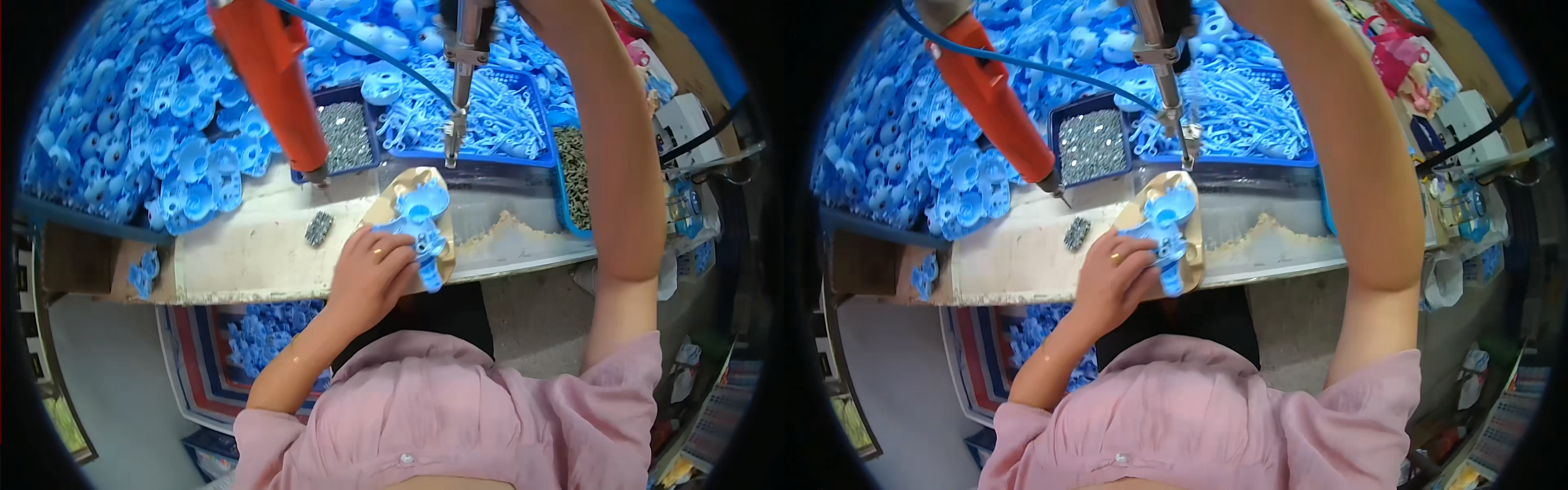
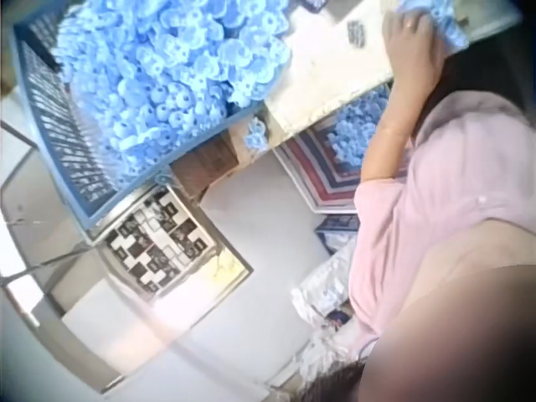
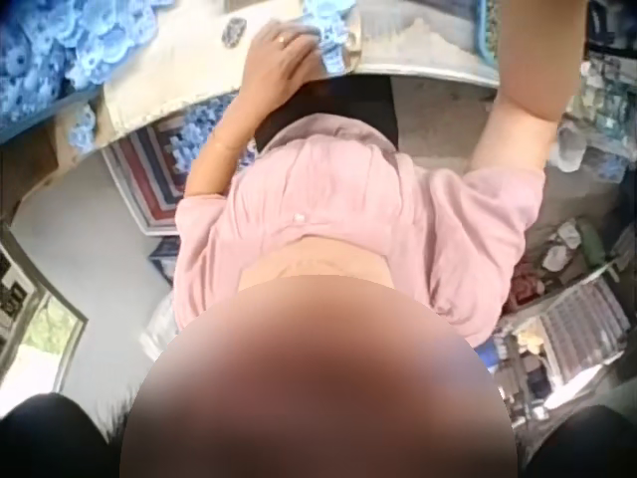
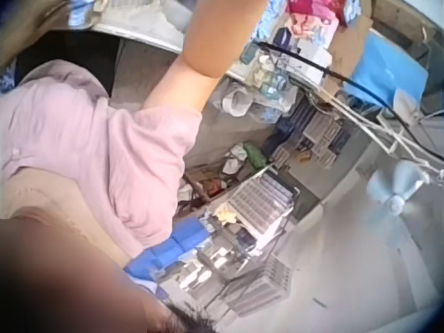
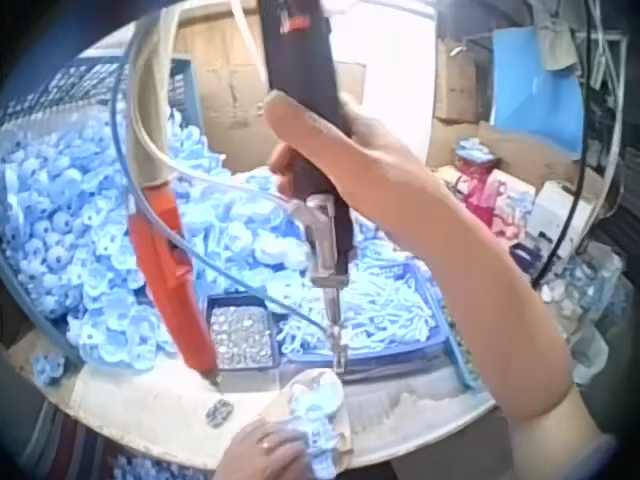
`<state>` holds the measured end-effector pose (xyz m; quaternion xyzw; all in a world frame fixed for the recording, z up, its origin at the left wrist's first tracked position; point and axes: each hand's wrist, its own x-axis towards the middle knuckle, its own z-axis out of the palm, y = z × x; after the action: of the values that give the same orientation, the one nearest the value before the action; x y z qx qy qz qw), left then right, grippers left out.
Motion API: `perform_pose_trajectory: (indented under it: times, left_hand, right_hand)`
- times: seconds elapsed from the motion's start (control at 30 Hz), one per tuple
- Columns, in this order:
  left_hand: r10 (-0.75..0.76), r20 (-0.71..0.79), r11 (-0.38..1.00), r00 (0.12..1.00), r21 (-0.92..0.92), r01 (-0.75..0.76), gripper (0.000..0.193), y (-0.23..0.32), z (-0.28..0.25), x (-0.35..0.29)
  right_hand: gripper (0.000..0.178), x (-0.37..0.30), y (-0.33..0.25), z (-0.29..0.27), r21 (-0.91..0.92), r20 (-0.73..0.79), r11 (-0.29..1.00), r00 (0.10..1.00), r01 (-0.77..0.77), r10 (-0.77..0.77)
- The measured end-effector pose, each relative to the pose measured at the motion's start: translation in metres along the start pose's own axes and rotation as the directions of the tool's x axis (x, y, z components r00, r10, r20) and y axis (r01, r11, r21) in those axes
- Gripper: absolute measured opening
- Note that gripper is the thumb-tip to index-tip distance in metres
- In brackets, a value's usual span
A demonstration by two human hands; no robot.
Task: Assembling blue plastic toy car components using pneumatic screwdrivers and an assembly jig.
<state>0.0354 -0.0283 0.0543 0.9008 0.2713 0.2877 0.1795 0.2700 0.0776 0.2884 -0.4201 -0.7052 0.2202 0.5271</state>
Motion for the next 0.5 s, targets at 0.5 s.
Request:
perform_pose_trajectory:
  times: [0.5]
  left_hand:
    - [-0.8,0.168,0.599,0.575,0.251,0.76,0.05,0.032,-0.201,-0.104]
  right_hand:
    - [0.033,-0.028,0.352,-0.125,-0.847,-0.182,0.358,0.847,-0.393,0.499]
